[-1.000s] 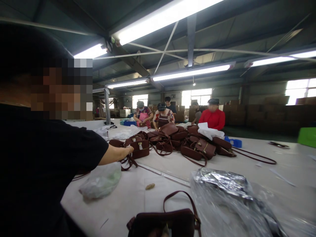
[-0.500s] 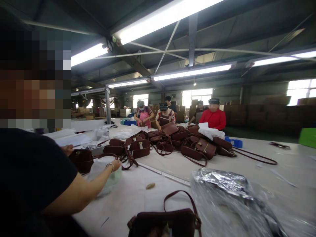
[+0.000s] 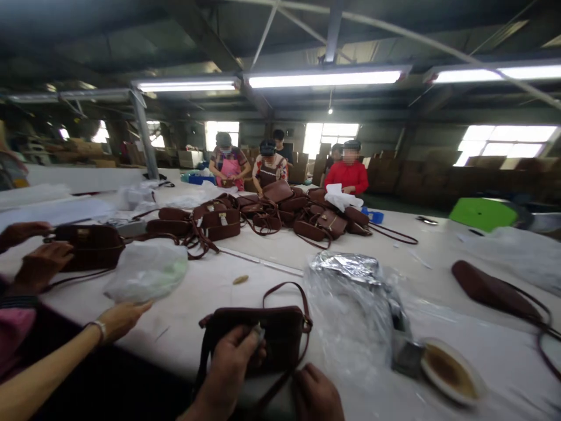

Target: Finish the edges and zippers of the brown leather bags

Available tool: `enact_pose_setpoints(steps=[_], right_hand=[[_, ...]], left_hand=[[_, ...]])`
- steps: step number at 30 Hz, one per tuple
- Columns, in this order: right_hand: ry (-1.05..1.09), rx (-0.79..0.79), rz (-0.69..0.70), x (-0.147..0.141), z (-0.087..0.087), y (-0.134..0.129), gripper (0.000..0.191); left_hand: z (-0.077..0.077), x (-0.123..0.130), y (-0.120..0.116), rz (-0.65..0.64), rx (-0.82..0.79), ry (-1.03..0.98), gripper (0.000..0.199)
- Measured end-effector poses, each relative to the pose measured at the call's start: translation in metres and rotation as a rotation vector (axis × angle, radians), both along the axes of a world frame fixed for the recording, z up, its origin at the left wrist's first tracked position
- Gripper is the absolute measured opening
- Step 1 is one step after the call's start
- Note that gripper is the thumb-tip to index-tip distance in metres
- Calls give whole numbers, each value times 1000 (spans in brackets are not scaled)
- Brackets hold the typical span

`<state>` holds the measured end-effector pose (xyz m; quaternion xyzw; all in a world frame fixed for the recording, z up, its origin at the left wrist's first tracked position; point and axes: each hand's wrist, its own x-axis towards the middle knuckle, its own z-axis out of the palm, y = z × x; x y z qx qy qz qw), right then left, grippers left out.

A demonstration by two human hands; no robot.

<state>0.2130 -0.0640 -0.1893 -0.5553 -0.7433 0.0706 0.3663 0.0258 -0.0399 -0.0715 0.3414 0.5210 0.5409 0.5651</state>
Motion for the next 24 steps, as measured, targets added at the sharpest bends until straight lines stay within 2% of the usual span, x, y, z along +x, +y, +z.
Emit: enact_pose_setpoints(steps=[3,7,13,16,20,24], right_hand=[[49,-29,128,5,9,-3,24],[227,-50,176,3,36,-7,25],[353,24,197,-18,96,-3,21],[396,-38,165,-38,117,7,21],[530,-275,151,-63,126,19,26],[643,-368,112,-76,124,25,28]], left_hand=[[0,-12,5,-68,4,23,31],[3,-27,6,-118,7,28,28],[2,-16,-6,-34,-89,-127,34],[0,-13,-11,20,-100,-167,34],[-2,-16,-16,-27,-81,-201,36],[-2,-18,-21,-48,-46,-205,36]])
